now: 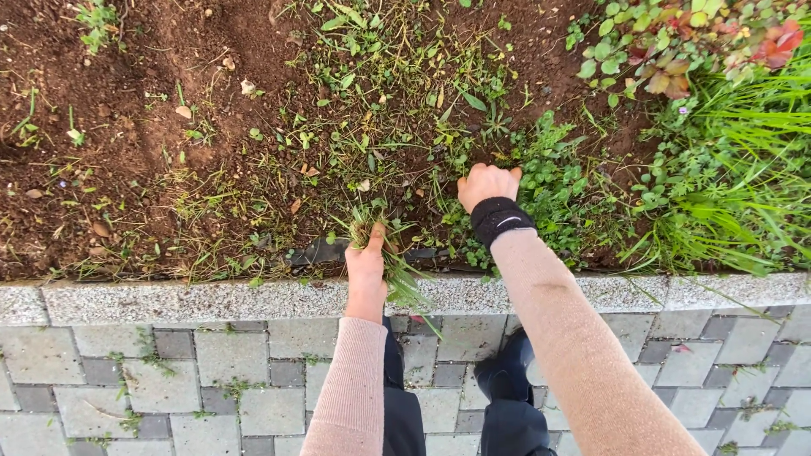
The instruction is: The person pulls weeds by hand from a garden bed along a paved walkway. They gather the uprooted weeds into a growing bunch in their left hand and continue clearing the soil area.
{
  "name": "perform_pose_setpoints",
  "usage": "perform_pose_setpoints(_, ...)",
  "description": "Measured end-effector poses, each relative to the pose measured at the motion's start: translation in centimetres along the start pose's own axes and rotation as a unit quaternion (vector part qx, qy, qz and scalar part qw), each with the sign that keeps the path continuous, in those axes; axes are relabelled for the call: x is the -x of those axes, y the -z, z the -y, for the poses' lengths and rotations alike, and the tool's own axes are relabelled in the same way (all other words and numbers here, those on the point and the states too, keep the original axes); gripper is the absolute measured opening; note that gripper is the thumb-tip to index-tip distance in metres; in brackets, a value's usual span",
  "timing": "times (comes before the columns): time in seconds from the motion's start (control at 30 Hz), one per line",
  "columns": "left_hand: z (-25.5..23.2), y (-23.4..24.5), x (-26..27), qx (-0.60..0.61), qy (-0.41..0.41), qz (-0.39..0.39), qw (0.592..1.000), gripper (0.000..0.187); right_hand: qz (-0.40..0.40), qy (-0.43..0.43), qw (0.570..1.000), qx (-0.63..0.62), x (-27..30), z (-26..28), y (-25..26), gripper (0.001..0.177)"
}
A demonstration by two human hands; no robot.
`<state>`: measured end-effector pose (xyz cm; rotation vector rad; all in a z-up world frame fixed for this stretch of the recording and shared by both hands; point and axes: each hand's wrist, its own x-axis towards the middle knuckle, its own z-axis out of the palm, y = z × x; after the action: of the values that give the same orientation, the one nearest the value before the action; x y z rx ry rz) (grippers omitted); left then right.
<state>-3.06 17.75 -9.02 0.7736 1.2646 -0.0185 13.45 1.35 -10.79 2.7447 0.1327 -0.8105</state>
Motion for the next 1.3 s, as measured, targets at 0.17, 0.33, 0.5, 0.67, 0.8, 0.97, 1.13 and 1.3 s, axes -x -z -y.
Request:
perform_pose_setpoints(0.17, 1.7, -0.2, -0.7, -0.012, 0.008, 0.006, 1.0, 0.02, 0.007, -0.002, 1.0, -0.011, 0.3, 0.1, 0.8, 0.038)
perform_pose_setpoints(0.33, 2.8, -0.3, -0.6, -0.114, 0.058, -0.007, 0.992, 0.036, 0.065, -0.032, 0.997, -0.012, 0.0, 0.7, 1.6, 0.043)
perform_pose_setpoints(0.5, 4.0, -0.8, -0.3, -0.081, 0.045, 0.016, 0.996, 0.03, 0.094, -0.003, 0.985, 0.145, 2.0, 2.0, 4.5, 0.035)
perform_pose_setpoints(0.67, 0.8, -1.7, 2.1, -0.105, 0.052, 0.042, 0.992, 0.03, 0.133, -0.022, 0.975, 0.175, 3.0, 4.1, 6.3, 0.039)
perform_pose_setpoints(0.8, 0.7, -0.6, 1.3, -0.063, 0.029, 0.036, 0.997, 0.019, 0.119, 0.005, 0.974, 0.191, 2.1, 2.4, 4.0, 0.043)
perform_pose_setpoints(0.97, 1.0, 0.1, 1.2, -0.057, 0.046, 0.036, 0.997, 0.02, 0.119, -0.034, 0.988, 0.096, 1.8, 1.5, 3.0, 0.041)
perform_pose_setpoints(1.13, 1.0, -0.3, 0.9, -0.04, 0.042, 0.049, 0.997, 0.021, 0.114, -0.097, 0.988, -0.033, 1.1, 1.0, 1.3, 0.046)
perform_pose_setpoints(1.3, 2.6, 1.3, -1.1, -0.061, 0.035, 0.038, 0.997, 0.025, 0.127, -0.145, 0.966, -0.174, -0.7, -1.4, -3.2, 0.053)
